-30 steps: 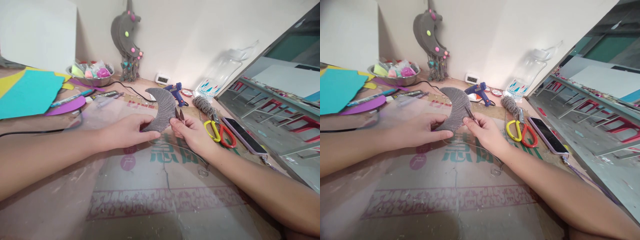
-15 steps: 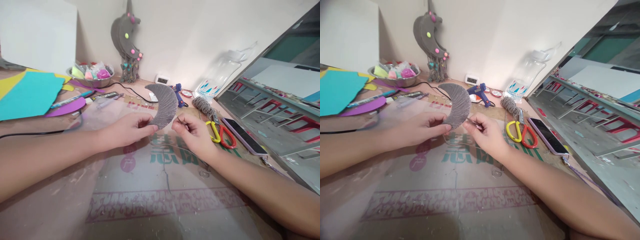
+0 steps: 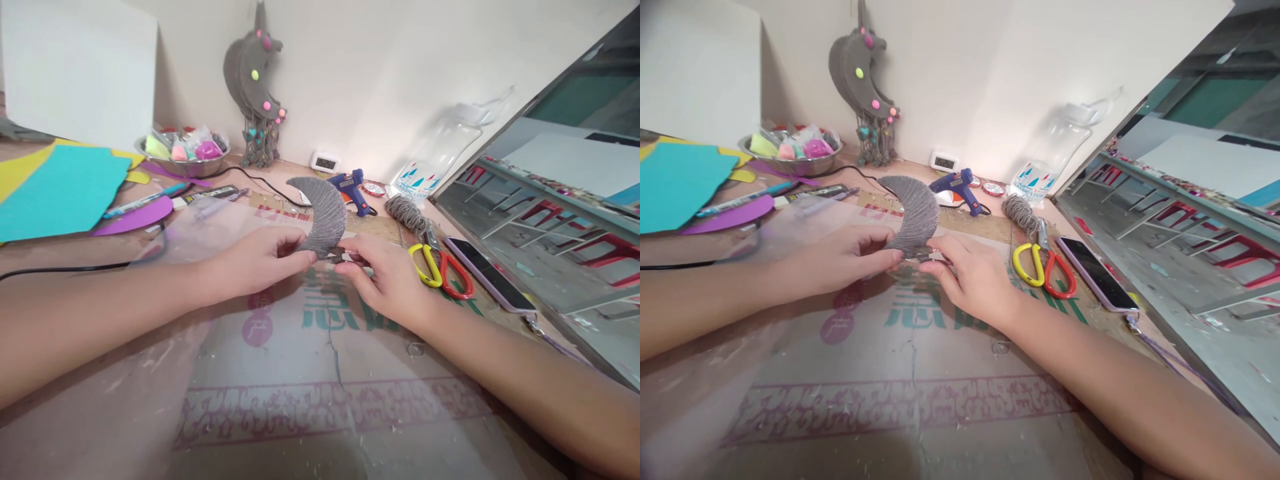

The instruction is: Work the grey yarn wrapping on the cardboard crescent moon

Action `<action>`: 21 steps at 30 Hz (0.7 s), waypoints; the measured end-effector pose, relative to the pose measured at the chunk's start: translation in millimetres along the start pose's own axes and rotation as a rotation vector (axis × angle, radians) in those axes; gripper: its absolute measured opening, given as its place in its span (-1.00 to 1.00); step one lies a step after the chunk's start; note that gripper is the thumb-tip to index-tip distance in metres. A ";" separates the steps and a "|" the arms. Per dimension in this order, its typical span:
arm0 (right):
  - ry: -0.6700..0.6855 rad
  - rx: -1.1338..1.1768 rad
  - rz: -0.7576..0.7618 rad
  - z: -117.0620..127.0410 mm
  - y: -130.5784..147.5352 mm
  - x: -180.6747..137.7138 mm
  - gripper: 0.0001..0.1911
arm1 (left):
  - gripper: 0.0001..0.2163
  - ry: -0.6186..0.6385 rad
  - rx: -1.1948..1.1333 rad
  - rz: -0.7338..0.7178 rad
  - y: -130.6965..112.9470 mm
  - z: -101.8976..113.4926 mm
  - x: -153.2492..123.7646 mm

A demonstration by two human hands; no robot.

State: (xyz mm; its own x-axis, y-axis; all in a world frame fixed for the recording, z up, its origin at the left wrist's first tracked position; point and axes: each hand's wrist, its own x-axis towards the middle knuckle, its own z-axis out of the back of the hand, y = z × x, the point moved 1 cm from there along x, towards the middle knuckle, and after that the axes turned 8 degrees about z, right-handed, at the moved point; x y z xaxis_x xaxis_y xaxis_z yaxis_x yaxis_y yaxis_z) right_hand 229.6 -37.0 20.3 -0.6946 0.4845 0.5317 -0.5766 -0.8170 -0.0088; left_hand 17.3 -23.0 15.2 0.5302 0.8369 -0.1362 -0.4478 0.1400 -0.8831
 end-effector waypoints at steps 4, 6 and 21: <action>-0.038 -0.037 0.004 -0.5 -3.9 -1.6 -0.76 | -0.79 -0.020 0.043 0.004 -1.2 1.2 -0.4; -0.032 -0.063 -0.015 -0.4 -4.6 -2.3 -0.76 | -0.79 -0.031 0.077 -0.010 -0.9 1.7 -0.3; -0.008 -0.257 0.051 1.1 -1.5 -0.4 -0.75 | -0.77 -0.082 0.210 -0.087 -5.7 2.7 -1.8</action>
State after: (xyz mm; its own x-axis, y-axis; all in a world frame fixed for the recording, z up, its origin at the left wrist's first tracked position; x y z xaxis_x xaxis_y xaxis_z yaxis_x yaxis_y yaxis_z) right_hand 231.3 -36.2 21.1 -0.7226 0.4413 0.5321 -0.6320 -0.7336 -0.2499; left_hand 17.0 -23.8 21.6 0.5165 0.8560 -0.0193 -0.5479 0.3132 -0.7757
